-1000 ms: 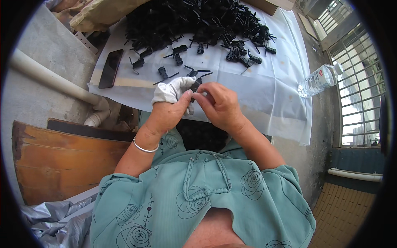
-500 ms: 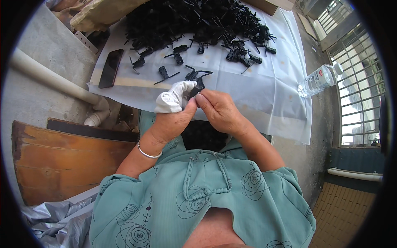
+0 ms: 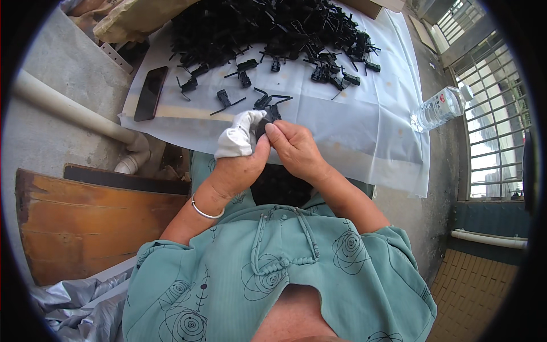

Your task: Cleaning small black plastic components using a white cloth at a workbench.

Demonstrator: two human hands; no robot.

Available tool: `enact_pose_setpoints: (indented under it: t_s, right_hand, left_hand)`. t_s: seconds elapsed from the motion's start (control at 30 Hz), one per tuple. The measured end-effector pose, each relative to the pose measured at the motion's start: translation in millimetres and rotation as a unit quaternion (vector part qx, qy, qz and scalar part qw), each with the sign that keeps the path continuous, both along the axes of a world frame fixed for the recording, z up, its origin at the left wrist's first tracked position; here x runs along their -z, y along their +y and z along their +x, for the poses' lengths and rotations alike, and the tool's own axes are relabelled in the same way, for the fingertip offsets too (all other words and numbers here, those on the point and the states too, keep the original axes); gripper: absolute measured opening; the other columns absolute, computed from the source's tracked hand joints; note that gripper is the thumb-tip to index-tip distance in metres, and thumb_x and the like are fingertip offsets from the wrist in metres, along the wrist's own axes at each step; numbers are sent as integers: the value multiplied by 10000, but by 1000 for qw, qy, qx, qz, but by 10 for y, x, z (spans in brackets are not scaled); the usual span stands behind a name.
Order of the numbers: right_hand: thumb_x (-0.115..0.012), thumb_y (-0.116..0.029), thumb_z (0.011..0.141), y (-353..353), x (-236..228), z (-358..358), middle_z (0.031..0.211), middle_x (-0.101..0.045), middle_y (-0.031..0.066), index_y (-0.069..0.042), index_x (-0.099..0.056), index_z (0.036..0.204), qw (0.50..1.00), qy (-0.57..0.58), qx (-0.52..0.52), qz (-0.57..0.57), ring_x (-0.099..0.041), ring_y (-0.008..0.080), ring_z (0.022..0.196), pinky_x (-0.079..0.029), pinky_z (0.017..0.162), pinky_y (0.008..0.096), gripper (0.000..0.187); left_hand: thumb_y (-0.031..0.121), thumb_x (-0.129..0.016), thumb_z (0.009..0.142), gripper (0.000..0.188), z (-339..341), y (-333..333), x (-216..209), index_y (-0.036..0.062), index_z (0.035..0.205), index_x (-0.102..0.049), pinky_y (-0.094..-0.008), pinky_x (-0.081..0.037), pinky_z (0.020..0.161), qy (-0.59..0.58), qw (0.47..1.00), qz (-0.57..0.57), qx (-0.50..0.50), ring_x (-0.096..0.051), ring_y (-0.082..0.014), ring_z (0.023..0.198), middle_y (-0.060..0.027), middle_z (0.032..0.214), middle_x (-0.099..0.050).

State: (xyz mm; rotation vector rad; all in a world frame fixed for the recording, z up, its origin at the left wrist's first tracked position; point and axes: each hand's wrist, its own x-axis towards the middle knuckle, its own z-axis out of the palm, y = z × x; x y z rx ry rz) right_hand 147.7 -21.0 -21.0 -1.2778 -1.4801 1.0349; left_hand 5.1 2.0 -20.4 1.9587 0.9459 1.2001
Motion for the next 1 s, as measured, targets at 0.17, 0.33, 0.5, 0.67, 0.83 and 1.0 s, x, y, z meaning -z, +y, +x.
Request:
enact_pose_setpoints:
  t_s: [0.17, 0.33, 0.5, 0.67, 0.83, 1.0]
  right_hand:
    - [-553, -149, 857, -11, -197, 173, 627, -517, 84, -2, -593, 821, 977, -204, -58, -32, -448, 156, 546, -380, 519, 276, 157]
    - [-656, -85, 773, 17, -52, 237, 616, -514, 49, -14, -609, 844, 973, -116, -26, 199, -440, 119, 530, -372, 505, 240, 111]
    - [-665, -85, 781, 23, -116, 160, 631, -471, -29, -7, -581, 800, 999, -6, -32, 11, -390, 34, 577, -353, 517, 197, 117]
    - [-614, -114, 829, 8, -142, 133, 641, -485, -2, -1, -552, 785, 998, 43, -52, -14, -410, 69, 576, -370, 534, 224, 137]
    - [-470, -183, 909, -1, -148, 128, 655, -508, 112, 14, -543, 807, 985, -112, -103, 85, -447, 226, 576, -410, 577, 322, 234]
    - [-463, -186, 906, -21, -36, 60, 619, -514, 117, 19, -530, 760, 995, -70, -77, -4, -460, 199, 565, -415, 566, 335, 261]
  left_hand:
    - [48, -490, 879, 215, -142, 61, -112, 24, 1086, -438, -205, -427, 606, -213, 923, -308, 92, -465, -63, 677, -3, 851, -523]
    - [36, -440, 884, 284, -105, 24, -195, 39, 1166, -413, -170, -350, 496, -135, 946, -286, 76, -395, -28, 582, 8, 803, -509]
    - [52, -429, 857, 311, -138, -33, -260, 23, 1166, -408, -181, -349, 508, -121, 908, -353, 190, -382, -26, 597, 17, 793, -486]
    - [53, -445, 846, 241, -108, -36, -202, 17, 1084, -454, -191, -378, 574, -132, 917, -335, 169, -412, -39, 684, 6, 832, -490]
    - [39, -448, 821, 226, -58, -23, -135, 6, 1044, -473, -248, -423, 655, -119, 942, -285, 130, -475, -115, 739, -38, 848, -516]
    - [34, -440, 797, 258, -38, -80, -135, -21, 1048, -458, -310, -432, 737, 87, 992, -70, 66, -507, -240, 762, -142, 869, -522]
